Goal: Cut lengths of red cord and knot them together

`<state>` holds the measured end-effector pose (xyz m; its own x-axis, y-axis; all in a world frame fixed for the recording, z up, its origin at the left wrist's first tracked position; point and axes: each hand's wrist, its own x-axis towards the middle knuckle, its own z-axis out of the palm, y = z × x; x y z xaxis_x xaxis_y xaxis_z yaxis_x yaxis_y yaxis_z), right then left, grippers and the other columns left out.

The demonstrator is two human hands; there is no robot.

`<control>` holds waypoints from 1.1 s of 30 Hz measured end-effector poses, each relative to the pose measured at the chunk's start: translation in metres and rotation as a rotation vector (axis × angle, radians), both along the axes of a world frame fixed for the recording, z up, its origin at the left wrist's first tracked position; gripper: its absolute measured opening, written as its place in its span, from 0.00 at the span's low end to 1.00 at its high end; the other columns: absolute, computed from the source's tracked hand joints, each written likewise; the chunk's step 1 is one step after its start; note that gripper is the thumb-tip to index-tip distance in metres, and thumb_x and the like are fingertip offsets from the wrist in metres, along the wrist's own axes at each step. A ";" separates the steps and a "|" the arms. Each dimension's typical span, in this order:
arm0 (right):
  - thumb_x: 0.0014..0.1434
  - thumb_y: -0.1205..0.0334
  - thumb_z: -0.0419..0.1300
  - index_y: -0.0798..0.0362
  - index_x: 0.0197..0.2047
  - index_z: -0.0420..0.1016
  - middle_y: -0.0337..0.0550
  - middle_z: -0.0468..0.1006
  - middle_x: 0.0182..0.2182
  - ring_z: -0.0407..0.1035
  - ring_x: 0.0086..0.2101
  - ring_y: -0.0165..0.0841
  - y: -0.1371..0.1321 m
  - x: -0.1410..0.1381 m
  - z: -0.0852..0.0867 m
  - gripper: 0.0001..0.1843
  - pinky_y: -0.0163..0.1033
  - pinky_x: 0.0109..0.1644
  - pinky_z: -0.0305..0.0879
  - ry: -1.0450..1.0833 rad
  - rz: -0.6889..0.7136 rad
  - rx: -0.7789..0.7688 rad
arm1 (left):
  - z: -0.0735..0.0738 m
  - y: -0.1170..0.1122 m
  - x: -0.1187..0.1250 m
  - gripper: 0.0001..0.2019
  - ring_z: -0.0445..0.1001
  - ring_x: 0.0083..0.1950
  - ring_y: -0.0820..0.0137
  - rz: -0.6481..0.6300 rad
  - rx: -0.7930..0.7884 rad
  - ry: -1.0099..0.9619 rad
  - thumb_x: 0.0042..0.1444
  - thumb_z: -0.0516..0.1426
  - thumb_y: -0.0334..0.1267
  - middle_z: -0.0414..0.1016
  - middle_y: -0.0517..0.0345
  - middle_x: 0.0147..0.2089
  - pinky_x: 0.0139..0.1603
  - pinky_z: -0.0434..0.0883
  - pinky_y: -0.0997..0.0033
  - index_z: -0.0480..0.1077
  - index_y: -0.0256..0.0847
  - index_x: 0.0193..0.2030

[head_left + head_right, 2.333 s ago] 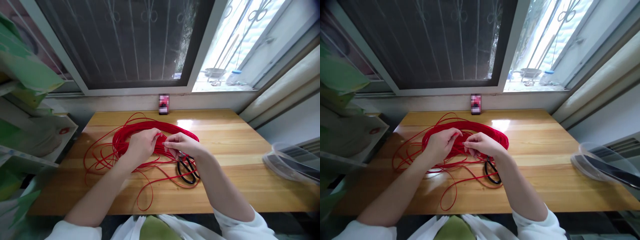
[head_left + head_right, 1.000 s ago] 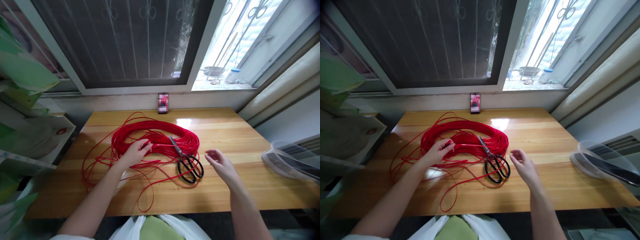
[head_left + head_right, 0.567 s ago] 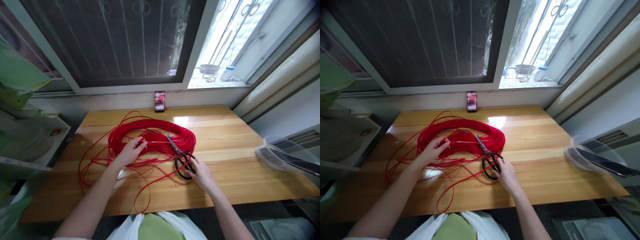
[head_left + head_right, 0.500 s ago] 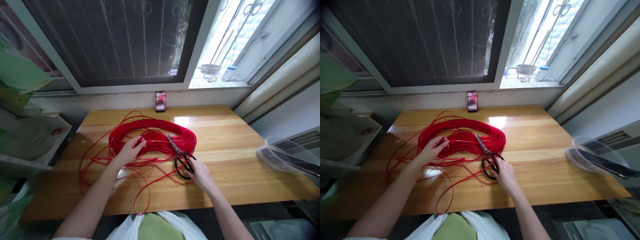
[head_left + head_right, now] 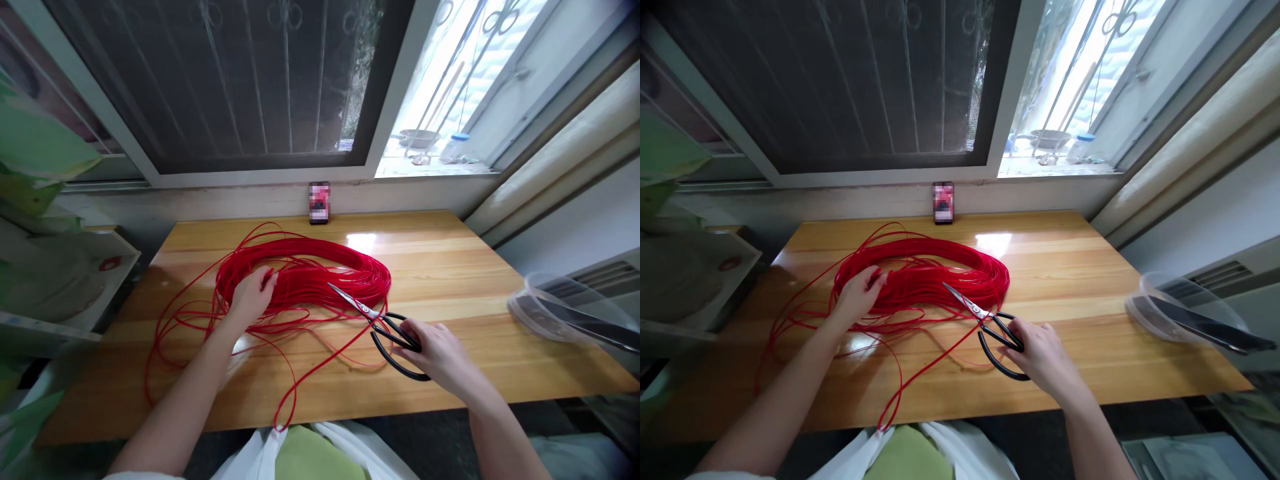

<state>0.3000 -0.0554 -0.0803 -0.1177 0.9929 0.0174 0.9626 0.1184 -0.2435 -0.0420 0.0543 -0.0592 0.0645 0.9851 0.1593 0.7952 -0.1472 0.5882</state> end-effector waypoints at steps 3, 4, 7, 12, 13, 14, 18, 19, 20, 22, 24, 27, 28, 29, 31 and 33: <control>0.50 0.59 0.55 0.49 0.31 0.65 0.42 0.76 0.27 0.68 0.27 0.36 -0.001 0.001 -0.021 0.04 0.37 0.29 0.57 0.030 -0.025 0.007 | 0.000 0.003 -0.009 0.14 0.63 0.23 0.73 0.039 0.049 -0.095 0.56 0.47 0.47 0.69 0.60 0.25 0.26 0.57 0.75 0.65 0.40 0.32; 0.51 0.60 0.54 0.49 0.33 0.65 0.43 0.76 0.29 0.68 0.27 0.37 -0.001 0.002 -0.028 0.05 0.37 0.29 0.57 0.040 -0.029 0.019 | 0.000 0.005 -0.013 0.14 0.63 0.24 0.73 0.065 0.072 -0.133 0.56 0.47 0.47 0.69 0.60 0.25 0.26 0.57 0.75 0.65 0.40 0.32; 0.50 0.64 0.52 0.49 0.37 0.65 0.45 0.76 0.31 0.69 0.30 0.38 -0.001 0.006 -0.047 0.09 0.40 0.33 0.61 0.115 -0.016 0.063 | 0.000 0.012 -0.026 0.13 0.66 0.28 0.72 0.154 0.137 -0.225 0.55 0.47 0.47 0.70 0.58 0.28 0.29 0.60 0.75 0.65 0.40 0.32; 0.49 0.62 0.51 0.51 0.41 0.62 0.47 0.74 0.35 0.69 0.35 0.39 0.003 0.004 -0.062 0.14 0.41 0.38 0.64 0.354 -0.122 0.122 | -0.007 0.018 -0.035 0.12 0.66 0.27 0.71 0.228 0.055 -0.152 0.53 0.49 0.45 0.69 0.57 0.26 0.29 0.60 0.73 0.66 0.39 0.30; 0.50 0.61 0.51 0.51 0.42 0.61 0.47 0.74 0.35 0.69 0.36 0.38 0.005 -0.001 -0.062 0.14 0.41 0.38 0.65 0.399 -0.135 0.124 | -0.009 0.016 -0.031 0.12 0.65 0.27 0.70 0.214 0.012 -0.125 0.53 0.50 0.45 0.69 0.57 0.26 0.29 0.59 0.73 0.66 0.39 0.30; 0.50 0.59 0.52 0.51 0.42 0.60 0.46 0.73 0.35 0.69 0.36 0.38 0.007 -0.008 -0.061 0.15 0.41 0.39 0.64 0.432 -0.138 0.124 | -0.013 0.014 -0.025 0.12 0.65 0.26 0.70 0.188 -0.033 -0.107 0.53 0.50 0.45 0.69 0.57 0.26 0.29 0.59 0.73 0.66 0.39 0.30; 0.45 0.53 0.58 0.52 0.42 0.60 0.48 0.73 0.36 0.68 0.35 0.39 0.022 -0.046 -0.047 0.22 0.41 0.38 0.63 0.406 -0.108 0.144 | -0.025 0.004 0.011 0.12 0.66 0.26 0.70 0.033 -0.165 -0.161 0.53 0.49 0.45 0.70 0.57 0.26 0.29 0.60 0.72 0.66 0.39 0.29; 0.44 0.52 0.59 0.53 0.42 0.61 0.48 0.72 0.37 0.68 0.36 0.40 0.027 -0.057 -0.043 0.24 0.42 0.39 0.62 0.380 -0.085 0.158 | -0.028 0.001 0.019 0.12 0.66 0.27 0.70 0.000 -0.183 -0.188 0.53 0.49 0.45 0.70 0.58 0.25 0.30 0.61 0.72 0.66 0.39 0.28; 0.43 0.52 0.60 0.53 0.42 0.61 0.49 0.72 0.37 0.67 0.37 0.41 0.031 -0.067 -0.040 0.24 0.43 0.40 0.61 0.358 -0.060 0.172 | -0.030 -0.001 0.026 0.12 0.67 0.27 0.70 -0.022 -0.198 -0.216 0.53 0.50 0.44 0.70 0.58 0.25 0.31 0.61 0.72 0.66 0.39 0.27; 0.44 0.50 0.59 0.53 0.41 0.63 0.48 0.72 0.37 0.67 0.38 0.42 0.037 -0.084 -0.036 0.22 0.43 0.41 0.60 0.332 -0.023 0.195 | -0.034 -0.005 0.036 0.09 0.68 0.28 0.69 -0.037 -0.225 -0.265 0.52 0.51 0.42 0.71 0.57 0.26 0.32 0.63 0.72 0.67 0.39 0.28; 0.46 0.49 0.58 0.52 0.38 0.63 0.47 0.72 0.35 0.66 0.36 0.41 0.041 -0.098 -0.038 0.20 0.43 0.40 0.59 0.329 -0.027 0.195 | -0.037 -0.007 0.042 0.07 0.70 0.31 0.67 -0.037 -0.245 -0.318 0.50 0.53 0.39 0.73 0.55 0.28 0.34 0.64 0.70 0.69 0.39 0.30; 0.46 0.48 0.58 0.53 0.38 0.63 0.46 0.71 0.33 0.66 0.34 0.40 0.043 -0.113 -0.045 0.20 0.43 0.38 0.59 0.351 -0.078 0.163 | -0.042 -0.009 0.048 0.07 0.71 0.36 0.65 -0.067 -0.256 -0.482 0.50 0.52 0.35 0.75 0.53 0.31 0.38 0.65 0.68 0.70 0.38 0.32; 0.47 0.48 0.58 0.53 0.38 0.62 0.46 0.71 0.34 0.66 0.35 0.40 0.043 -0.117 -0.047 0.20 0.43 0.38 0.60 0.358 -0.086 0.154 | -0.044 -0.009 0.049 0.07 0.72 0.37 0.65 -0.081 -0.257 -0.561 0.50 0.52 0.34 0.75 0.53 0.33 0.39 0.66 0.68 0.70 0.38 0.33; 0.47 0.48 0.58 0.53 0.39 0.62 0.46 0.71 0.35 0.65 0.35 0.40 0.043 -0.121 -0.048 0.21 0.43 0.38 0.60 0.364 -0.083 0.147 | -0.045 -0.009 0.050 0.08 0.72 0.39 0.65 -0.090 -0.257 -0.637 0.50 0.51 0.34 0.76 0.53 0.34 0.40 0.66 0.68 0.70 0.37 0.34; 0.47 0.49 0.58 0.52 0.40 0.62 0.47 0.71 0.36 0.66 0.36 0.40 0.043 -0.128 -0.049 0.20 0.42 0.38 0.60 0.378 -0.057 0.130 | -0.046 -0.009 0.050 0.10 0.72 0.41 0.66 -0.085 -0.248 -0.738 0.50 0.50 0.34 0.76 0.53 0.35 0.42 0.66 0.67 0.70 0.37 0.36; 0.48 0.51 0.58 0.52 0.40 0.62 0.47 0.70 0.37 0.66 0.37 0.40 0.044 -0.135 -0.049 0.19 0.43 0.39 0.60 0.397 -0.031 0.105 | -0.045 -0.010 0.047 0.11 0.71 0.41 0.66 -0.059 -0.218 -0.745 0.51 0.49 0.35 0.76 0.54 0.36 0.42 0.66 0.67 0.70 0.37 0.37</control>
